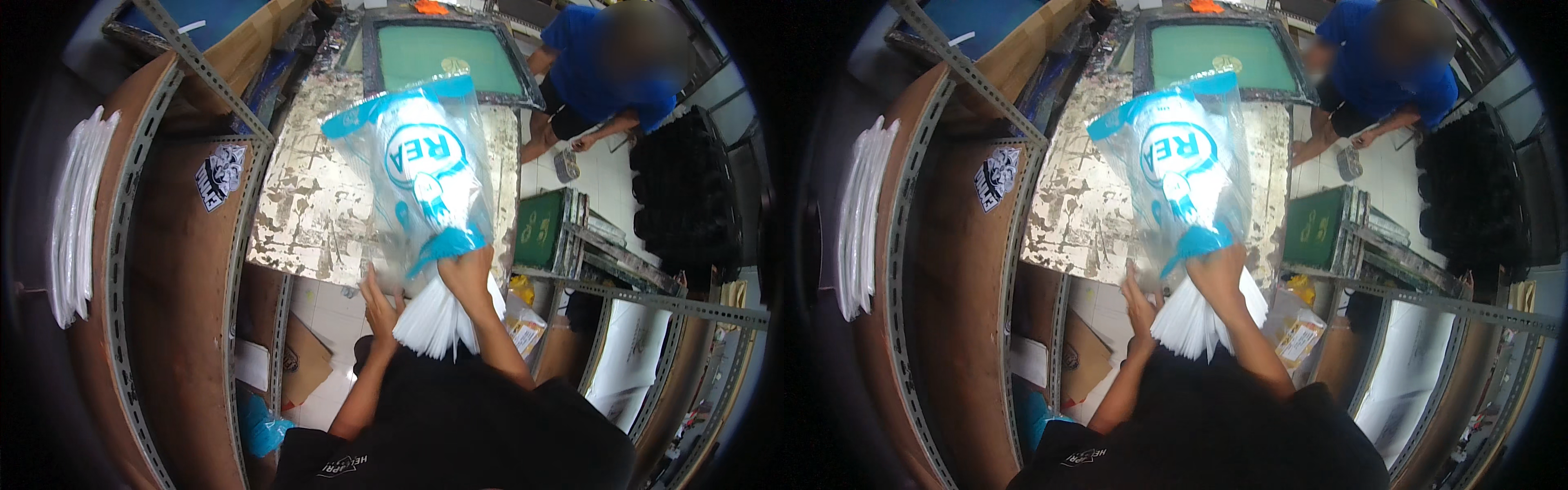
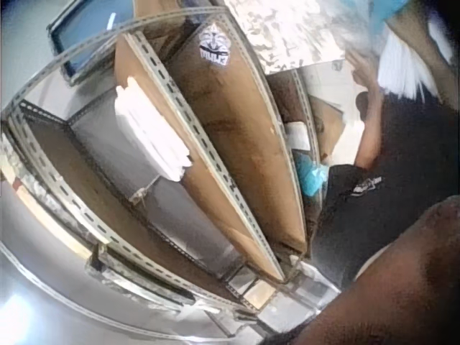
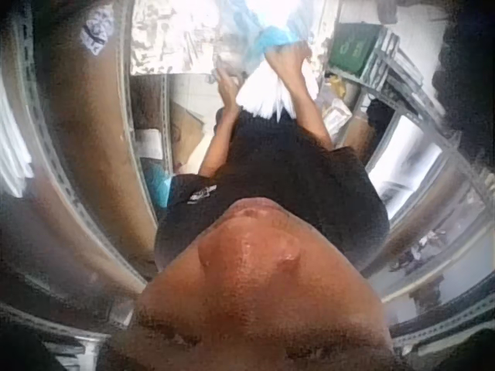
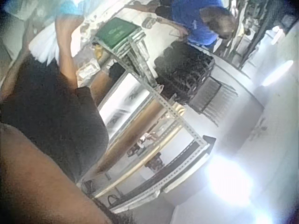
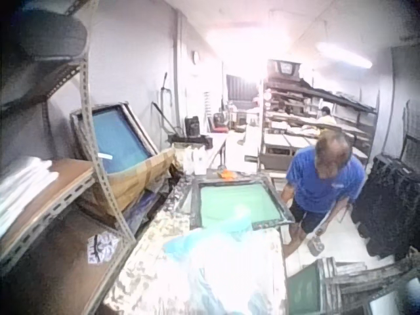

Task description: The person folds a stack of white printed sheets, places them into a clear plastic bag, and seals the bag. The person repeats this process with another stack of sheets.

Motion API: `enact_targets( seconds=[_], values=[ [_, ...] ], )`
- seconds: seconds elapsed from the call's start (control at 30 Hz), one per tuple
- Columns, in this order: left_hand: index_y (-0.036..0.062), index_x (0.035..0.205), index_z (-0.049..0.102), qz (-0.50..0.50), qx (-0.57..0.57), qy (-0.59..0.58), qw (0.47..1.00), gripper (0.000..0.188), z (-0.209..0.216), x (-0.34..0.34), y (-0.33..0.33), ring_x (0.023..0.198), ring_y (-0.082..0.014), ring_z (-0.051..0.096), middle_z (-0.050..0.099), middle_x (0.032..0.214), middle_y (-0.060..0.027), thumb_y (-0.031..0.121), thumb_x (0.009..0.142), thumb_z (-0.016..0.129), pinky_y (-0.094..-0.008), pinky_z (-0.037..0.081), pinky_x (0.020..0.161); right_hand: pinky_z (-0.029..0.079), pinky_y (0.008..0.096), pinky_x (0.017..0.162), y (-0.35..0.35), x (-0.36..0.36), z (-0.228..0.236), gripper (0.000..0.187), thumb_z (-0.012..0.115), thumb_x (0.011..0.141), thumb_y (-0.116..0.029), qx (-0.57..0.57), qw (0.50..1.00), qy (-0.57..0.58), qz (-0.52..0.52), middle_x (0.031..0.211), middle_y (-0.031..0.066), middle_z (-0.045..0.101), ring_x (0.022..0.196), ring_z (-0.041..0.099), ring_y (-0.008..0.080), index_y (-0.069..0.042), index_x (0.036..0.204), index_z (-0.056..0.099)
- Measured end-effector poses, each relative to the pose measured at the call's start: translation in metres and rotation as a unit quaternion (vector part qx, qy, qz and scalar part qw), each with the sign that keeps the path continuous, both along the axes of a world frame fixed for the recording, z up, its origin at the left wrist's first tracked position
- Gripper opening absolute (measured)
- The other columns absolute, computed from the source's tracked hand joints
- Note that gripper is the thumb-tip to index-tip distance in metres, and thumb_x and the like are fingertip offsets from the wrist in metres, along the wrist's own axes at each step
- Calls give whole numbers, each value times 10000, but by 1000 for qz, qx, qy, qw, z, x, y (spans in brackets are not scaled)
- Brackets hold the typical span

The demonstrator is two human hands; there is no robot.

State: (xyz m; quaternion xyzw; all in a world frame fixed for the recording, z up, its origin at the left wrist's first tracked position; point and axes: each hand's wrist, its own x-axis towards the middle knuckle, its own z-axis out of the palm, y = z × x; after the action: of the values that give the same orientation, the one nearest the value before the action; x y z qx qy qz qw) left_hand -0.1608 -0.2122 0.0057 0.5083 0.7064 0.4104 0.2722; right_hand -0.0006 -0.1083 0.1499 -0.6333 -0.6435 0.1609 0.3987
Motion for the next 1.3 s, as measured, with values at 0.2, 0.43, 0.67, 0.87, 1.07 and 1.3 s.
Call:
enact_targets(
  seconds=[0.2, 0.43, 0.67, 0.87, 1.07, 1.3],
  values=[
    [138, 1337, 705, -118, 188, 130, 966, 534, 104, -27, 90, 927, -292, 667, 616, 1087, -133, -46, 836, 697, -411, 558, 745, 488, 519, 632, 15, -26, -11, 131, 749, 785, -123, 13, 1000, 15, -19, 806, 181, 662, 770, 654, 428, -44, 885, 717],
    [176, 1293, 748, -224, 347, 184, 892, 613, 187, -25, 90, 750, -217, 618, 560, 969, -63, -88, 739, 723, -344, 536, 620, 517, 483, 788, 17, -36, -26, 372, 758, 817, -214, 24, 998, -47, 43, 979, 179, 696, 922, 672, 381, -42, 1144, 712],
    [139, 1349, 708, -63, 141, 130, 979, 689, 79, -46, 36, 957, -266, 572, 530, 1035, -112, -187, 762, 552, -343, 497, 826, 468, 503, 1010, 25, -36, -87, 589, 726, 912, -199, 28, 994, -100, 35, 1238, 256, 645, 1208, 592, 418, 25, 1421, 533],
    [98, 1292, 730, -63, 118, 34, 990, 592, 112, -63, 4, 978, -293, 573, 569, 1067, -110, -123, 748, 652, -377, 490, 887, 444, 518, 886, 27, -37, -110, 327, 686, 873, -125, 11, 998, 18, 67, 1090, 209, 646, 1035, 608, 387, 0, 1166, 612],
    [-15, 1364, 616, 153, 17, -260, 953, 551, -24, -18, 0, 1247, -351, 574, 567, 1369, -200, -47, 830, 748, -438, 446, 1079, 431, 533, 957, 25, -40, -104, 429, 678, 900, -136, -124, 983, 80, 107, 1163, 229, 638, 1103, 598, 404, 36, 1279, 571],
    [-15, 1361, 587, -49, -122, -197, 972, 539, -114, -60, -2, 1201, -323, 636, 666, 1303, -202, 139, 872, 757, -401, 495, 1020, 436, 502, 969, 26, -49, -72, 406, 678, 913, -148, -127, 983, 99, 88, 1135, 182, 651, 1092, 610, 362, -20, 1292, 609]
  ],
)
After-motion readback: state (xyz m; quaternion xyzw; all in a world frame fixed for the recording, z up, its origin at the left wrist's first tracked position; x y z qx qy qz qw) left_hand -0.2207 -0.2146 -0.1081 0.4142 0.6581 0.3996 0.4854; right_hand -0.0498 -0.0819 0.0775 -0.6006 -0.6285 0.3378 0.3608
